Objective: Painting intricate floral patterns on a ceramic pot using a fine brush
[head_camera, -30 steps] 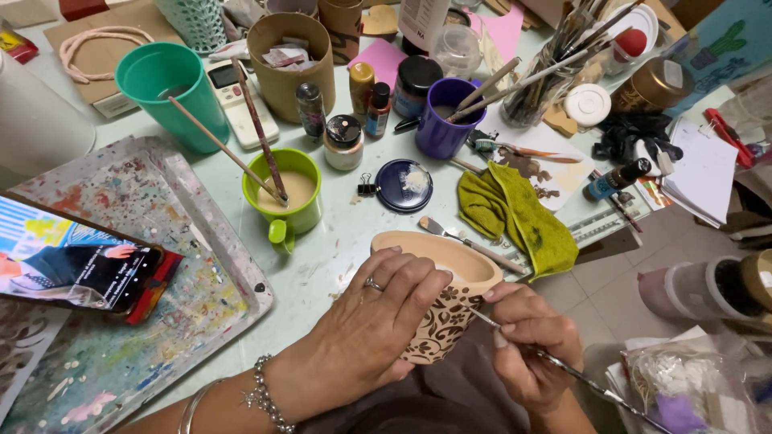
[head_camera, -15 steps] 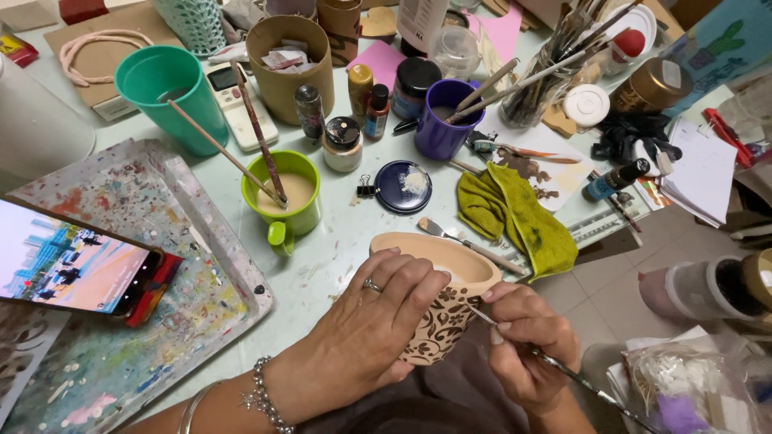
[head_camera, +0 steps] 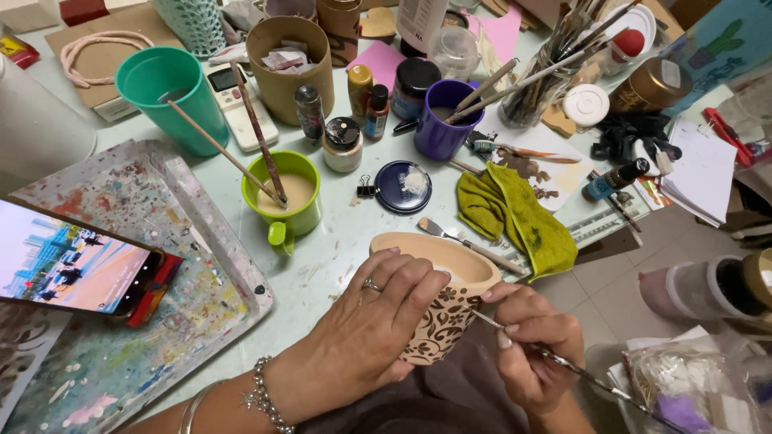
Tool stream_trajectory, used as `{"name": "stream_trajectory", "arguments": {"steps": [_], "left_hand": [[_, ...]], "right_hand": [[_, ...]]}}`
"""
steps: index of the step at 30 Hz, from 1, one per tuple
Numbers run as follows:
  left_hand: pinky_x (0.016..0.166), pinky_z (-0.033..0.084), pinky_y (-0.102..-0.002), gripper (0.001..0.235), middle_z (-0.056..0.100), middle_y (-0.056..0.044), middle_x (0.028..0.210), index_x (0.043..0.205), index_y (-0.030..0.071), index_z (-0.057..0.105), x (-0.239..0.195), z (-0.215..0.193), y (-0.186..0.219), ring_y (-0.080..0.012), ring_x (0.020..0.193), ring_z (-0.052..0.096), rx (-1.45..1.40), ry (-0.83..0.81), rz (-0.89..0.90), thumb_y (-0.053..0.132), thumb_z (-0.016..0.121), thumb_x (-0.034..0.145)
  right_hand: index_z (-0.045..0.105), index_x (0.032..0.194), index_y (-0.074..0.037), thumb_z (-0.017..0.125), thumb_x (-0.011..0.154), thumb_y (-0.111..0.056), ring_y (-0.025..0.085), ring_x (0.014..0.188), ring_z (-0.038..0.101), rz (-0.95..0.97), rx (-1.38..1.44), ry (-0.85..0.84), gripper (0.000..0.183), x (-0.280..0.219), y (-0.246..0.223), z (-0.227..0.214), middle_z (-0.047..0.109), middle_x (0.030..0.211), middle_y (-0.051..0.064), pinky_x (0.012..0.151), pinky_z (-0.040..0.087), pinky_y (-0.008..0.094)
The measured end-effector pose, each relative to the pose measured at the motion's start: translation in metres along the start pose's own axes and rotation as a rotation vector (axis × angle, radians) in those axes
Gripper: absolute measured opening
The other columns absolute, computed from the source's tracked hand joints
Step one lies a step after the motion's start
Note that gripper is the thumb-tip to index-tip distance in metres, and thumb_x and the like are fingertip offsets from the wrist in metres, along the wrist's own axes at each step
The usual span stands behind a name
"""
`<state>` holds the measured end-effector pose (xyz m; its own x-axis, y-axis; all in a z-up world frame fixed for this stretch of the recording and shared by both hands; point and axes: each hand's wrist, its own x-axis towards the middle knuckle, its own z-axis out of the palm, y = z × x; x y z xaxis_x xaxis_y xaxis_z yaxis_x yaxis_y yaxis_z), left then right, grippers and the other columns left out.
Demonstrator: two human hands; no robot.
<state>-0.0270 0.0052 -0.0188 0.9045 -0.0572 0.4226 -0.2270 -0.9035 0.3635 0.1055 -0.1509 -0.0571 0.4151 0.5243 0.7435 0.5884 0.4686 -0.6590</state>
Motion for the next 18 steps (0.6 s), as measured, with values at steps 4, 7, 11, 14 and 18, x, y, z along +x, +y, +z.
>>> {"name": "stream_trajectory", "arguments": {"steps": [4, 7, 11, 14, 18], "left_hand": [[0.104, 0.026, -0.045, 0.107, 0.039, -0.014, 0.117, 0.126, -0.001, 0.032, 0.000, 0.002, 0.000, -0.0316, 0.109, 0.040, 0.012, 0.001, 0.004, 0.027, 0.089, 0.040], [0.105, 0.026, -0.045, 0.109, 0.040, -0.014, 0.118, 0.126, -0.001, 0.032, -0.001, 0.000, -0.001, -0.0312, 0.109, 0.041, 0.014, -0.004, 0.002, 0.029, 0.090, 0.039], [0.106, 0.022, -0.046, 0.117, 0.039, -0.017, 0.121, 0.129, -0.002, 0.029, -0.006, -0.006, -0.008, -0.0333, 0.115, 0.038, 0.091, -0.048, -0.079, 0.035, 0.091, 0.037], [0.106, 0.022, -0.047, 0.119, 0.039, -0.016, 0.118, 0.128, -0.001, 0.029, -0.008, -0.020, -0.010, -0.0311, 0.113, 0.040, 0.227, -0.063, -0.140, 0.041, 0.090, 0.036], [0.109, 0.021, -0.045, 0.119, 0.039, -0.014, 0.118, 0.128, 0.001, 0.028, -0.010, -0.028, -0.006, -0.0298, 0.115, 0.039, 0.384, -0.080, -0.230, 0.047, 0.085, 0.034]], "right_hand": [[0.041, 0.085, -0.008, 0.049, 0.080, -0.006, 0.023, 0.062, 0.051, -0.005, 0.006, 0.025, 0.009, -0.004, 0.002, 0.000, 0.047, 0.064, 0.012, 0.077, 0.050, 0.041], [0.038, 0.084, -0.008, 0.051, 0.077, -0.006, 0.023, 0.060, 0.053, 0.008, 0.001, 0.085, 0.015, -0.005, 0.003, 0.000, 0.048, 0.058, 0.011, 0.077, 0.050, 0.042], [0.037, 0.093, -0.012, 0.047, 0.087, -0.005, 0.014, 0.058, 0.047, 0.064, -0.059, 0.309, 0.014, 0.000, 0.017, -0.007, 0.042, 0.066, 0.005, 0.061, 0.048, 0.028], [0.042, 0.096, -0.009, 0.049, 0.091, -0.010, 0.017, 0.066, 0.056, 0.361, -0.101, 0.327, 0.008, 0.004, 0.031, -0.013, 0.053, 0.078, 0.009, 0.060, 0.048, 0.025], [0.046, 0.097, -0.001, 0.044, 0.091, -0.009, 0.017, 0.066, 0.051, 0.664, 0.065, 0.245, 0.010, -0.003, 0.061, -0.019, 0.053, 0.082, 0.012, 0.056, 0.049, 0.029]]}}
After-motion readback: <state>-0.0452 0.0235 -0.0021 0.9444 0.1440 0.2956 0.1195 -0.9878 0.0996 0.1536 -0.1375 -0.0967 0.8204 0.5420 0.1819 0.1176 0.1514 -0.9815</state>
